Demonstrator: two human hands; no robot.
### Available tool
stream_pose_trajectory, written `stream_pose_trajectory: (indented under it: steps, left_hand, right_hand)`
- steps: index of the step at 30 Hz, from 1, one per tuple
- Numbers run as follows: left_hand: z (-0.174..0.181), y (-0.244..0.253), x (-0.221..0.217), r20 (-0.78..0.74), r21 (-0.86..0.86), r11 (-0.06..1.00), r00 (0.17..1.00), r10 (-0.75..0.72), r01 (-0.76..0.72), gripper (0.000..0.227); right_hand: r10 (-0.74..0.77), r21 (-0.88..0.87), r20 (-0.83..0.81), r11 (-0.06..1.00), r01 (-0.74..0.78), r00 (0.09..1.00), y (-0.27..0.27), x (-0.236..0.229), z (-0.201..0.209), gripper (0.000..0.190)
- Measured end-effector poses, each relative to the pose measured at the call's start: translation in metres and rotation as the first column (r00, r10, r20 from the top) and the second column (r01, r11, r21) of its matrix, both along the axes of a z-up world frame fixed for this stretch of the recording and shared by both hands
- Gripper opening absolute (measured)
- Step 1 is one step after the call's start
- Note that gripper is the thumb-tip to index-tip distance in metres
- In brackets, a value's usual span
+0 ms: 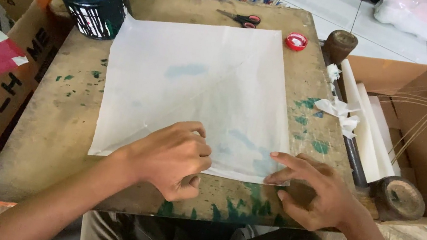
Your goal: Folding and smoothing the paper edges of a kite over its frame to secure it.
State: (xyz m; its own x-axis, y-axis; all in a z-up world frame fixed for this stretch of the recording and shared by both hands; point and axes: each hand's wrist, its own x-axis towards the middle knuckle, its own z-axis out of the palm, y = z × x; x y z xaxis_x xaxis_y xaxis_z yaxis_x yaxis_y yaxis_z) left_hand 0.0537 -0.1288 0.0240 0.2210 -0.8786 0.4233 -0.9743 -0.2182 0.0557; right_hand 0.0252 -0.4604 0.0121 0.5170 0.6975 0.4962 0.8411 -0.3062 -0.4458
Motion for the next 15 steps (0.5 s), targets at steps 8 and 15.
stream_pose_trajectory:
  steps: [8, 15]
  left_hand:
    - [-0.009, -0.005, 0.017, -0.110, -0.045, 0.999, 0.994, 0.012, -0.017, 0.022]
    - [0.008, -0.019, 0.042, -0.220, -0.167, 0.980, 0.973, 0.069, -0.107, 0.032]
  right_hand:
    - [-0.019, 0.099, 0.021, 0.995, 0.017, 1.000, 0.009, 0.015, -0.007, 0.064]
    - [-0.383, 0.088, -0.092, 0.916, 0.391, 0.919, 0.026, 0.057, 0.020, 0.037]
